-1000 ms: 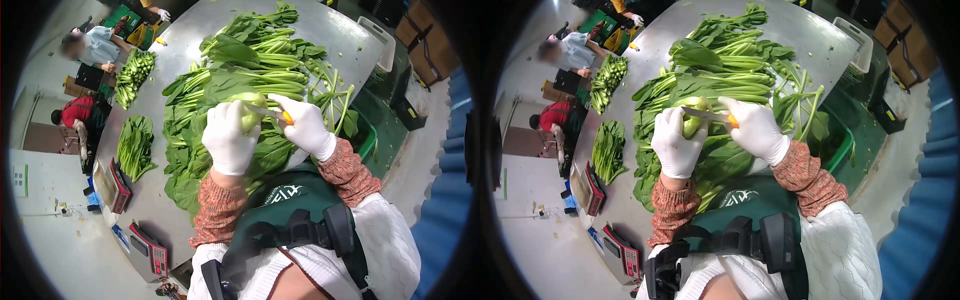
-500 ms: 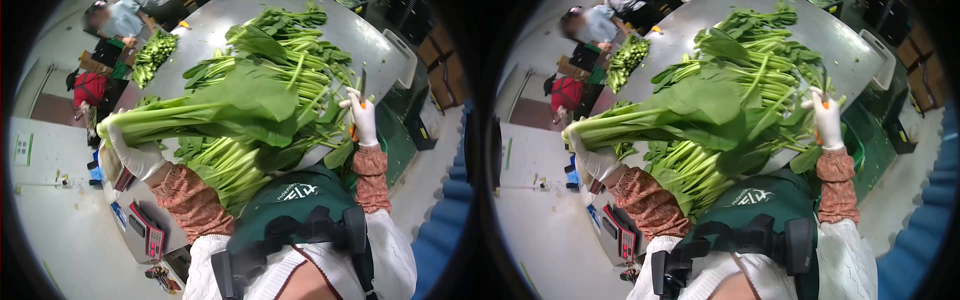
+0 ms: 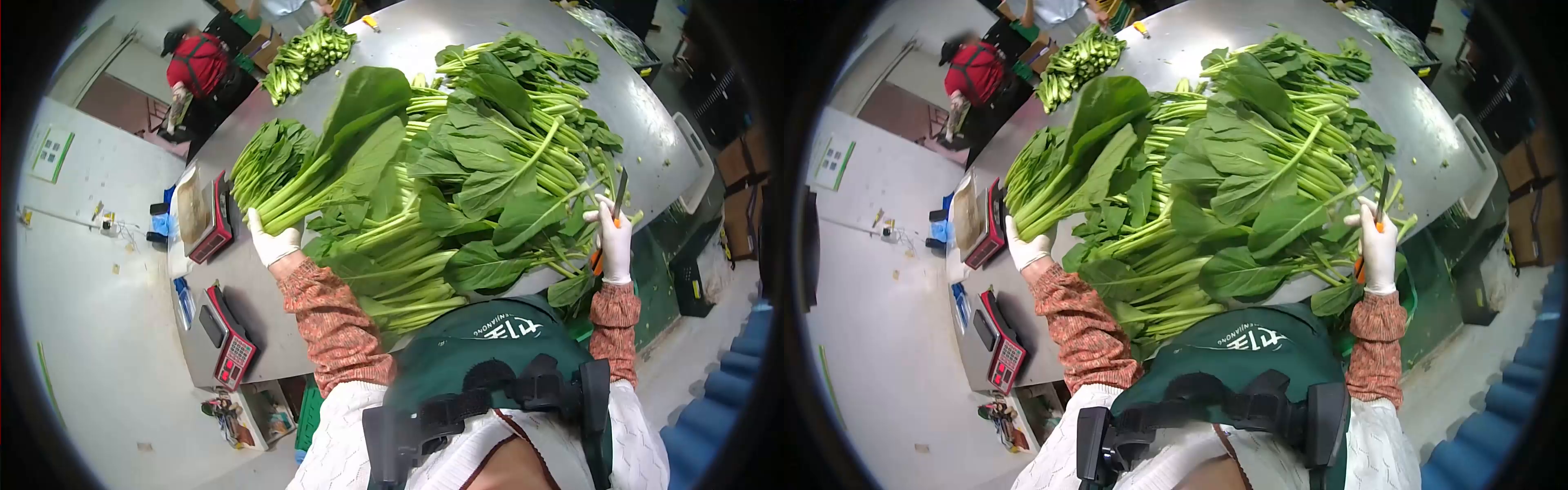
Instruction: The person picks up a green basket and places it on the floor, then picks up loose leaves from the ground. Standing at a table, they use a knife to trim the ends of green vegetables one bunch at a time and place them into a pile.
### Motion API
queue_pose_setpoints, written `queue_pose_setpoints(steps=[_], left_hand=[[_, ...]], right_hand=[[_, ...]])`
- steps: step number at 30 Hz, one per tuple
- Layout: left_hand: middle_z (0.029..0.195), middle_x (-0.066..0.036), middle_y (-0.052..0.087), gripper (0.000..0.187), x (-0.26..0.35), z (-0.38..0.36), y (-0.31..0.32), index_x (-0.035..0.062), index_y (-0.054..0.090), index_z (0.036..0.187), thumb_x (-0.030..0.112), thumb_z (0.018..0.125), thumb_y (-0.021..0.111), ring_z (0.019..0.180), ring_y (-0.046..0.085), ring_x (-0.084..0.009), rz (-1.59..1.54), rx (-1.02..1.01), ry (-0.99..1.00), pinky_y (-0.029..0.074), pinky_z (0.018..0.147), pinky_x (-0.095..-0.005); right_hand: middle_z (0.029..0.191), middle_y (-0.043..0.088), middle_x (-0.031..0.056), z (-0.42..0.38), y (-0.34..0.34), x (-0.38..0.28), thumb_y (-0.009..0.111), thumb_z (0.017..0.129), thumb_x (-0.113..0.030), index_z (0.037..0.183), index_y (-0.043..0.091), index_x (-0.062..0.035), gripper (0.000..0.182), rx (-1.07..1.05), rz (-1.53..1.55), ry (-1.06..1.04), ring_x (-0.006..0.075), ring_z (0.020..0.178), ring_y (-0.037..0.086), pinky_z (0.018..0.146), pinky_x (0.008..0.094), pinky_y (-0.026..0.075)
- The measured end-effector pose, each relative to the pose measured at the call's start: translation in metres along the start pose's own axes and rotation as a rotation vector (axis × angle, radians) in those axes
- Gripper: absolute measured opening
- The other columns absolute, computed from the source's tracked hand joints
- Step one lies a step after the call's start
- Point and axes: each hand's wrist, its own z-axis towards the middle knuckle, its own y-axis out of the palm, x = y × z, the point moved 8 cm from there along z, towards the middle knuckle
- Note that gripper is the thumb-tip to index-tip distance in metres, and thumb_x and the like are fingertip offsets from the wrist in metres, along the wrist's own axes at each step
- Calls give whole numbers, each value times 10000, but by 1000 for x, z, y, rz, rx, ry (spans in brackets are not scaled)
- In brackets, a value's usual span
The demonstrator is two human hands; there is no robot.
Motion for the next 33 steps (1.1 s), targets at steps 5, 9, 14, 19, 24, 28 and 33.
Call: queue_pose_setpoints(steps=[5, 9, 14, 19, 24, 28, 33], left_hand=[[1210, -134, 607, 417, 0, 25, -34, 110, 595, 1167, 374, 850, 656, 1086, 557, -394, 18, 91, 6, 413, 879, -665], [1224, -152, 597, 442, -5, 41, -54, 99, 581, 1179, 399, 861, 642, 1077, 556, -411, -48, 161, -79, 414, 876, -660], [1211, -157, 591, 479, -5, 72, -91, 68, 562, 1163, 457, 884, 593, 1119, 513, -421, -36, 267, -114, 356, 925, -666], [1144, -130, 608, 396, 7, 112, -125, 102, 587, 1071, 459, 904, 550, 1078, 519, -404, 11, 387, -153, 338, 923, -670], [1282, -128, 560, 441, 55, 165, -121, 96, 557, 1201, 433, 918, 526, 1158, 506, -385, -35, 435, -181, 357, 949, -622], [1305, -136, 553, 487, 127, 282, -116, 80, 551, 1241, 438, 910, 558, 1172, 511, -402, 19, 336, -121, 323, 992, -649], [1509, -109, 330, 744, 115, 281, -61, 168, 419, 1401, 533, 798, 659, 1386, 269, -354, 318, 196, -216, 82, 1094, -644]], right_hand=[[778, 669, -4, -1, 9, 4, 520, 972, -202, 1185, 590, -1, 301, -14, -37, 12, -5, 442, 306, 412, 177, 231], [784, 664, -9, -2, 17, 6, 515, 976, -203, 1192, 586, 0, 306, -13, -115, 39, -1, 449, 300, 421, 176, 230], [789, 657, -3, 6, 21, 17, 516, 978, -203, 1179, 600, -17, 287, -12, -160, 29, -2, 475, 312, 443, 177, 239], [794, 643, -2, 17, 16, 33, 508, 982, -208, 1204, 591, -17, 304, -14, -274, 28, -2, 479, 316, 443, 187, 241], [770, 637, 11, 6, 36, 17, 503, 986, -214, 1223, 573, -13, 319, 20, -261, 121, 1, 448, 287, 413, 198, 209], [766, 637, 18, 9, 20, 44, 508, 986, -200, 1226, 566, -8, 313, 57, -284, 148, -5, 450, 296, 409, 190, 203], [765, 632, 16, -2, 40, 19, 508, 985, -188, 1209, 574, 5, 303, 123, -314, 141, 4, 478, 307, 442, 195, 232]])
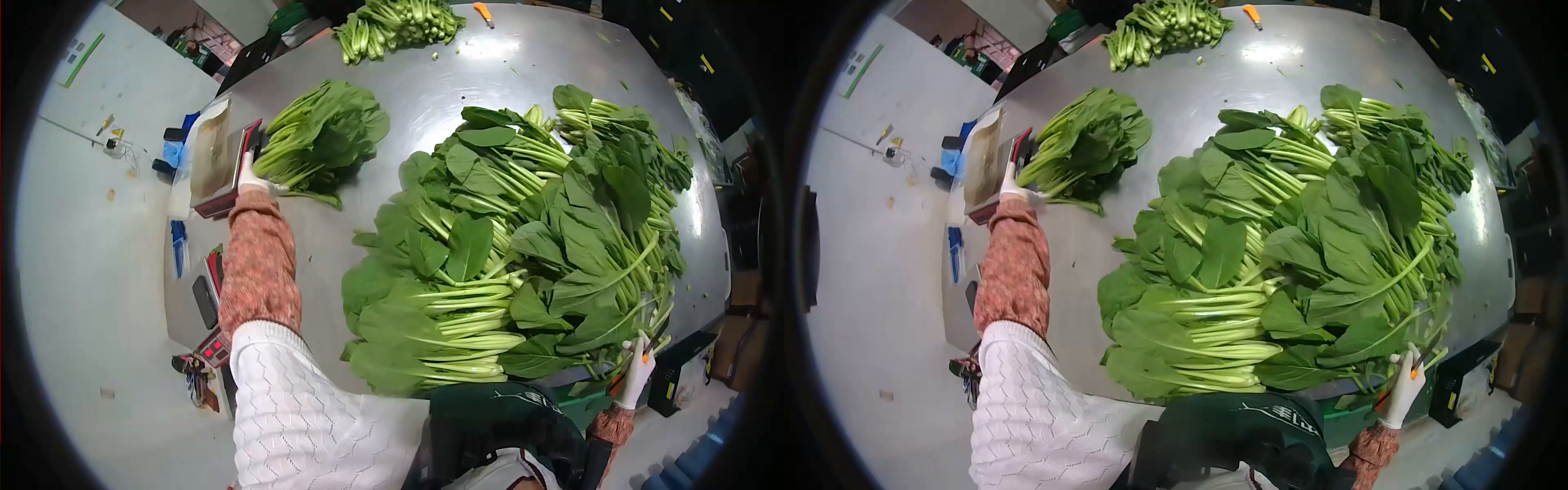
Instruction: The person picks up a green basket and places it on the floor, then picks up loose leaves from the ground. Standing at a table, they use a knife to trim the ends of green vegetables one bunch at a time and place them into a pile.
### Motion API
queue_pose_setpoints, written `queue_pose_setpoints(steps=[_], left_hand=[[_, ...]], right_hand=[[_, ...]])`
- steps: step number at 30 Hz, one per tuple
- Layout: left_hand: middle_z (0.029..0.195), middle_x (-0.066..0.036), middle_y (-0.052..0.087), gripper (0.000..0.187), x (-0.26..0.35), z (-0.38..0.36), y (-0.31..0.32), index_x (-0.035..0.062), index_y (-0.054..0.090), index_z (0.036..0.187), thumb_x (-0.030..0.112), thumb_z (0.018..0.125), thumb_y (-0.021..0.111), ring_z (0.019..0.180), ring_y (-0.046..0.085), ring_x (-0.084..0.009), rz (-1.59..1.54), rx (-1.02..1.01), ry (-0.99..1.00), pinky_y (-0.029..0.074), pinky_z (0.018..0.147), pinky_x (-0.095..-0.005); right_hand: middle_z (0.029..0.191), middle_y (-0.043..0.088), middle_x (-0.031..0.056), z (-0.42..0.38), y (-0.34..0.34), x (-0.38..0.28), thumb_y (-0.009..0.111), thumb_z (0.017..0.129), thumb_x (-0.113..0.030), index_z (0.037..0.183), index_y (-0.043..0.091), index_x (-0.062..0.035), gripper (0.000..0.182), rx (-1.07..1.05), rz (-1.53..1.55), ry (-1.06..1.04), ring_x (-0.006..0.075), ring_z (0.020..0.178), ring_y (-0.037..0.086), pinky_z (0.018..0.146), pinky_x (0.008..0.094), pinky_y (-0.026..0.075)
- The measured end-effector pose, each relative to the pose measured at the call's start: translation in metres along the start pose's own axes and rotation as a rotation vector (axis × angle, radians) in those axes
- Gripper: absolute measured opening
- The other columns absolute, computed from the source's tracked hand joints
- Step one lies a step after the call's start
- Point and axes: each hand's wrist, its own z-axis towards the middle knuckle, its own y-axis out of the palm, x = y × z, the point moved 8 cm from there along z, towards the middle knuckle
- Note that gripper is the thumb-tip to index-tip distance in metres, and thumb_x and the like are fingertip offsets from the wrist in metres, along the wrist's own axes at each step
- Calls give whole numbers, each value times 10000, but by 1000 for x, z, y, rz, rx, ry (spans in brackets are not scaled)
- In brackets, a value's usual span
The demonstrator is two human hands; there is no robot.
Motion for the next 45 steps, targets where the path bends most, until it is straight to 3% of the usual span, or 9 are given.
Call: queue_pose_setpoints(steps=[2, 10, 13, 22, 28, 34, 38, 40, 45], left_hand=[[1504, -151, 296, 800, -35, 3, -15, 103, 367, 1413, 492, 793, 690, 1359, 302, -372, 24, 316, 13, 135, 1080, -651], [1079, -106, 623, 285, -122, -59, -118, 60, 591, 1063, 251, 862, 660, 1104, 565, -306, -91, -99, -197, 450, 972, -492], [1363, -124, 477, 424, -100, -103, -139, 47, 504, 1280, 264, 922, 572, 1259, 461, -269, -19, -105, -65, 403, 1052, -429], [1329, -78, 527, 432, -94, -187, -163, 55, 521, 1282, 236, 899, 603, 1231, 490, -228, -56, 7, 9, 415, 1039, -412], [1273, -70, 556, 390, -119, -219, -80, 53, 546, 1255, 242, 916, 585, 1112, 544, -213, 73, -202, 26, 450, 983, -399], [1238, -98, 561, 377, -144, -266, -29, 33, 551, 1243, 261, 944, 562, 1045, 548, -216, 337, -494, 106, 446, 949, -369], [1234, -105, 563, 386, -138, -260, -65, 24, 549, 1244, 273, 949, 555, 1031, 548, -209, 401, -301, 170, 448, 945, -367], [1228, -108, 567, 387, -140, -261, -72, 19, 549, 1241, 276, 952, 551, 1027, 549, -206, 407, -254, 163, 449, 945, -367], [1262, -113, 550, 407, -158, -259, -39, 4, 537, 1250, 259, 936, 580, 1021, 550, -210, 433, -391, 143, 447, 940, -362]], right_hand=[[763, 630, 11, -1, 2, -3, 503, 985, -180, 1209, 573, 8, 300, 1, 17, -13, 4, 497, 315, 463, 194, 247], [977, 631, 39, 11, 24, -27, 526, 962, -120, 1200, 581, 39, 291, -139, 62, -181, 105, 820, 596, 753, 232, 479], [882, 666, 33, 22, 16, -31, 550, 951, -139, 1166, 599, 26, 276, -119, -20, -306, 83, 764, 614, 713, 222, 474], [831, 692, 129, 61, -5, -23, 561, 856, -232, 1089, 668, -141, 272, -27, -370, -495, 288, 762, 674, 688, 366, 522], [934, 680, 174, 45, 64, -71, 516, 876, -387, 1348, 496, -242, 494, -373, -610, -509, 361, 857, 652, 776, 431, 510], [843, 687, 144, 69, 40, -9, 549, 882, -428, 1133, 625, -106, 415, -558, -745, -349, 289, 725, 673, 700, 397, 522], [920, 683, 165, 39, -3, 58, 555, 855, -536, 1130, 643, -127, 500, -493, -765, -426, 354, 850, 651, 769, 417, 509], [979, 677, 162, 8, -24, 47, 591, 823, -553, 1285, 528, -147, 618, -445, -740, -247, 354, 890, 640, 759, 415, 511], [1196, 560, 125, -47, -16, 17, 757, 698, -363, 1446, 319, -177, 886, -330, -798, -695, 291, 744, 662, 623, 371, 538]])
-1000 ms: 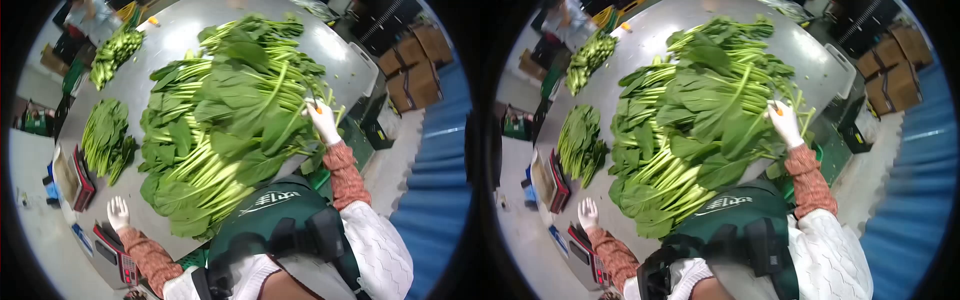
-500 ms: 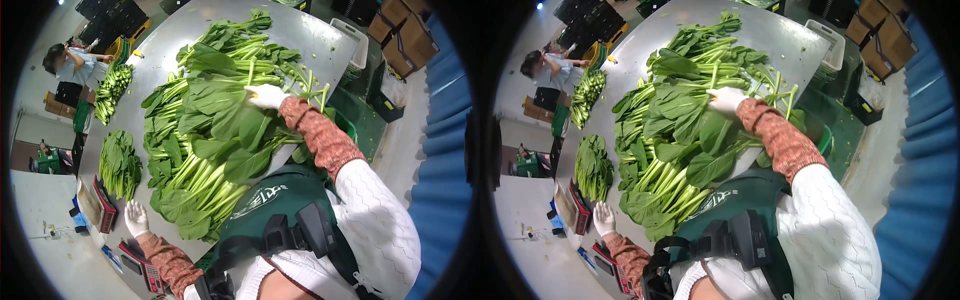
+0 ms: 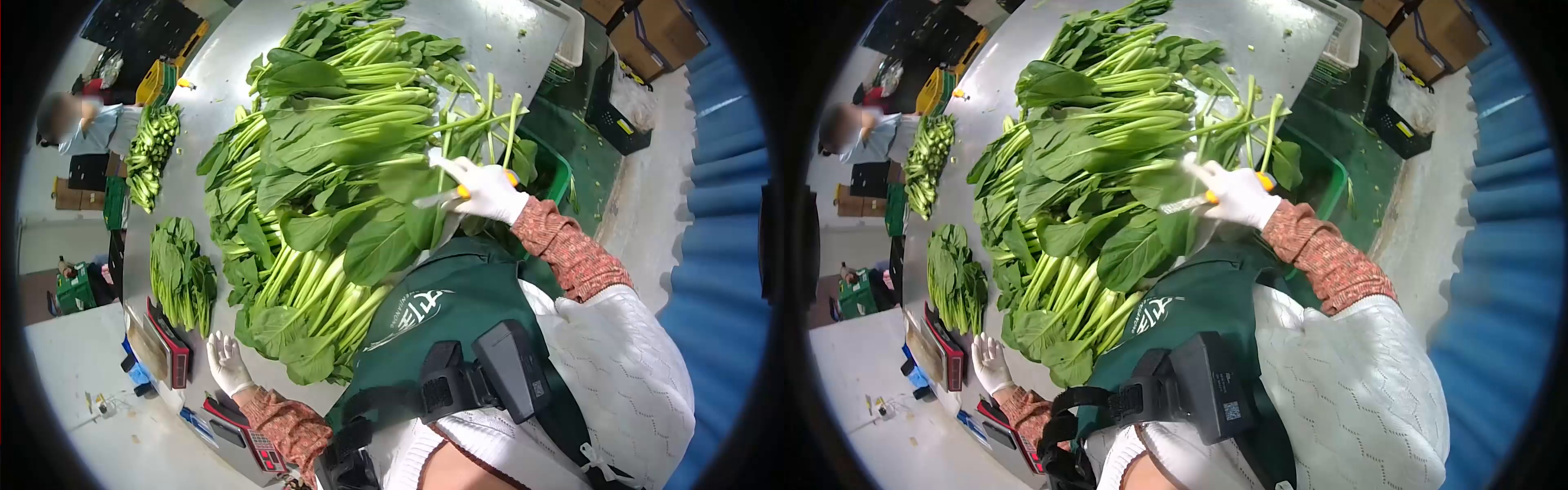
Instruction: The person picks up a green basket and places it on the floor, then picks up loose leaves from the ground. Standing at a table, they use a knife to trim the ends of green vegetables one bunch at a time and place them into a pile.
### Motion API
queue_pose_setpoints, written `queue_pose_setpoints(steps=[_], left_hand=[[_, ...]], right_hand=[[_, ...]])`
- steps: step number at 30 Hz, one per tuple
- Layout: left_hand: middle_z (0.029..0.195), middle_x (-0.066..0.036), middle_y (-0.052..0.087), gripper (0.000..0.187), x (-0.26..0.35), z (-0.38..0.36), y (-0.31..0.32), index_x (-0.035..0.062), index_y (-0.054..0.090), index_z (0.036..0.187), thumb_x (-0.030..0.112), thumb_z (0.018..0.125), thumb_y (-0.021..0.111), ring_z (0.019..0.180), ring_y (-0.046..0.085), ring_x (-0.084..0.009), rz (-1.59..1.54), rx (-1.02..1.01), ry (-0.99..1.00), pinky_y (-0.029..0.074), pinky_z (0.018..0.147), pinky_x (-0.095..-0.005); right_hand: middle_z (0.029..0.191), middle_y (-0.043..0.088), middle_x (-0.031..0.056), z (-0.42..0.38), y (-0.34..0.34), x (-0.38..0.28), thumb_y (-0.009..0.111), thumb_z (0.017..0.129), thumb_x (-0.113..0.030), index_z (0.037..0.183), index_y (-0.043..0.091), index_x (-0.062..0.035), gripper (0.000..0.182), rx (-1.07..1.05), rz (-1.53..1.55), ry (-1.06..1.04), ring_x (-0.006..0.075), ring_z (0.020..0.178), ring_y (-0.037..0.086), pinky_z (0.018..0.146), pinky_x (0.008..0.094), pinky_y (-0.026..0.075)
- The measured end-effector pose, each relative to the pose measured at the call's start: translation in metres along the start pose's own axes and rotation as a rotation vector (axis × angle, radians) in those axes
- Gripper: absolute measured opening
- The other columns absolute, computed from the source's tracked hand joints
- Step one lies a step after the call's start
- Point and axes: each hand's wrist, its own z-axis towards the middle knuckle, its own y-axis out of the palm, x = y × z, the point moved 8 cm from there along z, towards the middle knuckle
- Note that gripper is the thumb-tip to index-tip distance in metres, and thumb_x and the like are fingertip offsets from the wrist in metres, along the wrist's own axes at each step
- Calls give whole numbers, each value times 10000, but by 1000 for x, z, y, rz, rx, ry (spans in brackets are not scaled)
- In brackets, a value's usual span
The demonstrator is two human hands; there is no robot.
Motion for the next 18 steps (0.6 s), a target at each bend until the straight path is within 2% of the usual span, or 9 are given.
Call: queue_pose_setpoints(steps=[3, 7, 9, 11, 12, 15, 16, 17, 18], left_hand=[[1261, -117, 549, 411, -1, 12, 37, 0, 533, 1250, 252, 930, 587, 1021, 548, -209, 29, -49, -17, 444, 940, -358], [1256, -122, 558, 404, 0, 18, 82, -9, 544, 1237, 238, 921, 589, 990, 561, -207, 119, -151, 20, 457, 912, -353], [1208, -109, 589, 363, -1, 11, 96, 6, 567, 1221, 242, 945, 547, 949, 581, -191, 164, -142, 34, 465, 891, -329], [1246, -115, 570, 381, -5, 20, 82, 2, 536, 1261, 232, 957, 529, 1051, 566, -213, 178, -201, 14, 442, 965, -355], [1241, -111, 572, 383, -6, 18, 76, 4, 535, 1260, 236, 956, 530, 1051, 564, -209, 183, -183, 15, 441, 963, -352], [1235, -92, 576, 390, -8, 7, 56, 18, 536, 1259, 252, 947, 539, 1042, 558, -189, 199, -127, 19, 436, 945, -337], [1239, -79, 576, 393, -8, 1, 55, 29, 538, 1259, 260, 941, 546, 1033, 557, -177, 186, -111, 37, 431, 933, -326], [1245, -67, 575, 399, -11, -4, 49, 42, 541, 1260, 270, 932, 555, 1026, 556, -168, 213, -82, 32, 427, 915, -321], [1251, -54, 573, 406, -14, -8, 43, 55, 545, 1260, 281, 924, 563, 1020, 556, -158, 223, -59, 39, 423, 897, -316]], right_hand=[[1424, 377, 230, 19, 4, -4, 787, 650, -322, 1500, 171, -194, 1057, -39, -14, -106, 307, 743, 677, 630, 382, 551], [1445, 348, 245, 54, 19, 61, 769, 624, -399, 1513, 113, -186, 1125, 35, 149, -26, 336, 859, 662, 724, 403, 538], [1346, 464, 204, 50, 23, 69, 752, 642, -403, 1471, 268, -169, 988, 82, 130, -11, 331, 885, 653, 754, 421, 529], [1194, 545, 150, 39, 36, 73, 738, 660, -373, 1351, 449, -153, 780, -118, -24, 95, 336, 830, 650, 724, 421, 532], [1052, 575, 117, 27, 30, 71, 715, 681, -314, 1202, 555, -145, 571, -77, -34, 121, 333, 780, 645, 686, 426, 529], [946, 582, 97, -13, 18, 98, 647, 727, -165, 913, 573, -115, 206, 39, -97, 160, 347, 708, 626, 608, 456, 507], [897, 594, 106, -29, 13, 112, 638, 735, -142, 918, 571, -119, 196, 176, -118, 198, 353, 676, 625, 591, 464, 504], [823, 609, 120, -43, 6, 121, 625, 743, -124, 919, 567, -120, 185, 137, -159, 180, 359, 662, 625, 581, 465, 503], [848, 624, 129, -55, -23, 118, 624, 746, -123, 916, 572, -120, 177, 23, -163, 429, 364, 674, 630, 588, 462, 507]])
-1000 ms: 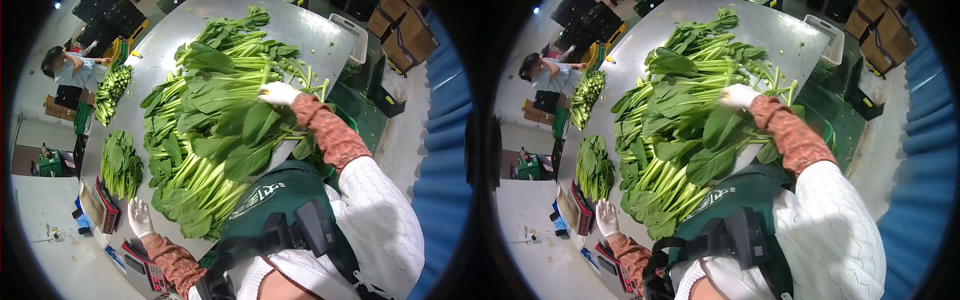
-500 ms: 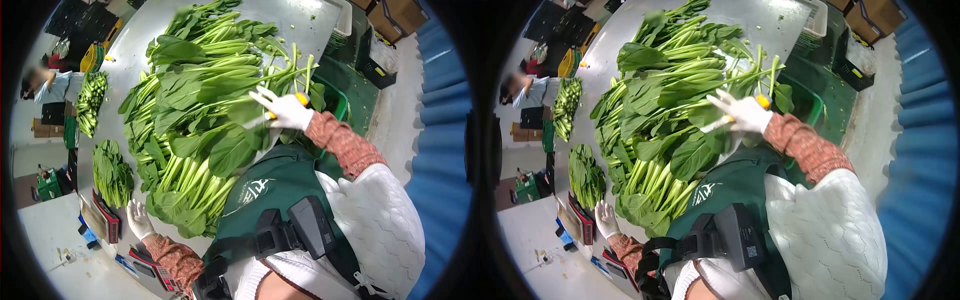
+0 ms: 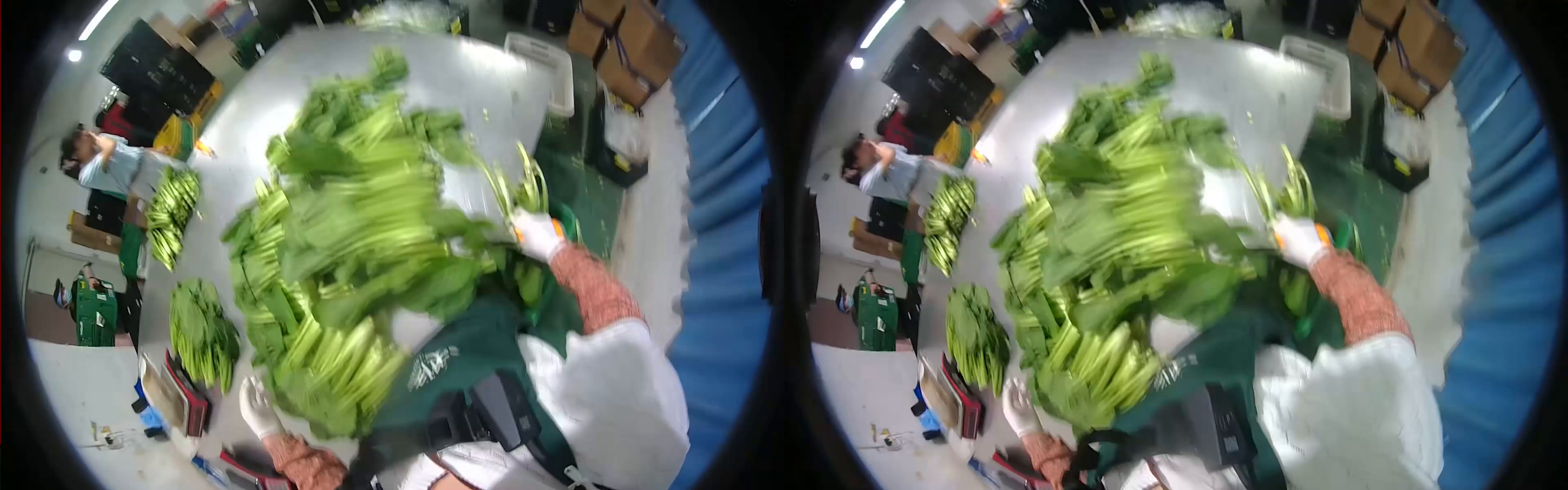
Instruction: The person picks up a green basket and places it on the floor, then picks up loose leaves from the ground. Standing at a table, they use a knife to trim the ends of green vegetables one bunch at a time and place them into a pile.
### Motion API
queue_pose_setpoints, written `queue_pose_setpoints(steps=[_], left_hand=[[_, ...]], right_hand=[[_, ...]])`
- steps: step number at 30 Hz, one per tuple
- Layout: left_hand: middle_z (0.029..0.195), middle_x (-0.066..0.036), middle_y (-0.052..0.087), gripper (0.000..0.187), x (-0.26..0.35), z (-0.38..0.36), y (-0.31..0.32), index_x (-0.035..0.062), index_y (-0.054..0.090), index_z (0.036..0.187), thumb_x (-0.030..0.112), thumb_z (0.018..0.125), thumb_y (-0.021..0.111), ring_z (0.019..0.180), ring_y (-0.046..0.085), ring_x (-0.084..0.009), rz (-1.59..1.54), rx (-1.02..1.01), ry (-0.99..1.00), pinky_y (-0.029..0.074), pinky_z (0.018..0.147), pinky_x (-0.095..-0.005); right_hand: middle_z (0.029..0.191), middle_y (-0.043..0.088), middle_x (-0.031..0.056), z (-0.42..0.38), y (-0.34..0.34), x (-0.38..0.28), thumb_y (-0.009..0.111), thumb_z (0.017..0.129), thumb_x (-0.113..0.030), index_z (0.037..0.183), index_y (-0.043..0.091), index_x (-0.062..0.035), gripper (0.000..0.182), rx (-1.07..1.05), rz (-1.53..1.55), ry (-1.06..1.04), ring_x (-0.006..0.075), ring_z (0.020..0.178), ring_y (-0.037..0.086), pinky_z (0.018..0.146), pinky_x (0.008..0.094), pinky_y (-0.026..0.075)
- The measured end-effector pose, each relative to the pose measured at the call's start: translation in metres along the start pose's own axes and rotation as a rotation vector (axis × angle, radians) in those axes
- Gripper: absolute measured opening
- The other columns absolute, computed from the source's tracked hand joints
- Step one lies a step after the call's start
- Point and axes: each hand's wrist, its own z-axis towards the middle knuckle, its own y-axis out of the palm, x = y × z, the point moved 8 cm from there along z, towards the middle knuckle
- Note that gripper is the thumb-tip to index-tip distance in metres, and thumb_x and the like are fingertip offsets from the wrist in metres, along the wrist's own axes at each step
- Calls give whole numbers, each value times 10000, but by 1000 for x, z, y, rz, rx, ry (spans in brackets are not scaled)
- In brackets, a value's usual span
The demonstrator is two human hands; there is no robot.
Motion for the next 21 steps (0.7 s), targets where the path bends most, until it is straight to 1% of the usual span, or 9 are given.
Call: queue_pose_setpoints(steps=[1, 2, 3, 4, 7, 12, 15, 16, 21], left_hand=[[1239, -40, 578, 427, -7, 0, -4, 74, 545, 1266, 314, 914, 565, 994, 554, -150, -25, 47, -53, 415, 874, -308], [1198, -42, 596, 438, -14, -1, -12, 79, 547, 1266, 336, 912, 566, 964, 553, -153, 6, 93, -71, 419, 864, -316], [1104, -44, 618, 304, -19, 1, -13, 93, 597, 1154, 260, 900, 585, 871, 563, -160, -79, 168, -89, 436, 759, -284], [1043, -37, 633, 262, -19, 1, -14, 97, 612, 1106, 254, 897, 595, 827, 575, -156, -88, 205, -59, 445, 720, -292], [982, -30, 645, 222, -16, 10, -2, 100, 621, 1057, 240, 885, 621, 788, 585, -159, -133, 150, -37, 448, 690, -280], [922, -66, 646, 187, 3, 6, 34, 75, 620, 1013, 197, 876, 656, 738, 598, -155, -142, 112, 4, 498, 685, -284], [907, -65, 647, 186, 4, -4, 30, 64, 619, 1010, 190, 879, 653, 707, 598, -152, -134, 89, 68, 500, 665, -270], [908, -67, 649, 183, 1, -5, 21, 58, 616, 1011, 186, 883, 646, 682, 597, -147, -148, 97, 79, 499, 653, -260], [895, -54, 660, 177, -6, -10, 6, 80, 627, 994, 209, 873, 637, 683, 609, -158, -120, 189, 73, 490, 627, -262]], right_hand=[[963, 626, 129, -3, 12, 28, 621, 755, -132, 920, 577, -120, 171, 12, -2, 62, 353, 710, 640, 609, 453, 513], [1031, 606, 123, -13, 30, 44, 629, 761, -146, 912, 578, -124, 161, 9, -116, -107, 339, 746, 644, 640, 451, 517], [985, 590, 103, -22, 27, 60, 647, 758, -165, 900, 585, -137, 157, 120, -54, -70, 329, 758, 640, 654, 459, 513], [960, 571, 86, -30, 29, 77, 676, 749, -186, 897, 600, -150, 171, 67, -55, 10, 330, 749, 636, 650, 464, 511], [961, 578, 72, -48, 46, 114, 705, 714, -177, 911, 623, -156, 214, 92, -38, 122, 326, 754, 628, 657, 454, 512], [1104, 598, 112, -59, 94, 175, 750, 667, -246, 1190, 564, -171, 560, -122, -119, 311, 326, 939, 625, 784, 452, 511], [1017, 634, 114, -58, 87, 196, 712, 713, -220, 1075, 621, -148, 380, -153, -193, 350, 310, 925, 637, 779, 417, 520], [936, 662, 119, -61, 87, 195, 677, 739, -196, 994, 648, -139, 263, -75, -175, 360, 311, 875, 650, 760, 412, 525], [820, 671, 153, -44, 42, 154, 617, 785, -175, 890, 662, -148, 117, 197, 63, 385, 361, 781, 645, 716, 467, 519]])
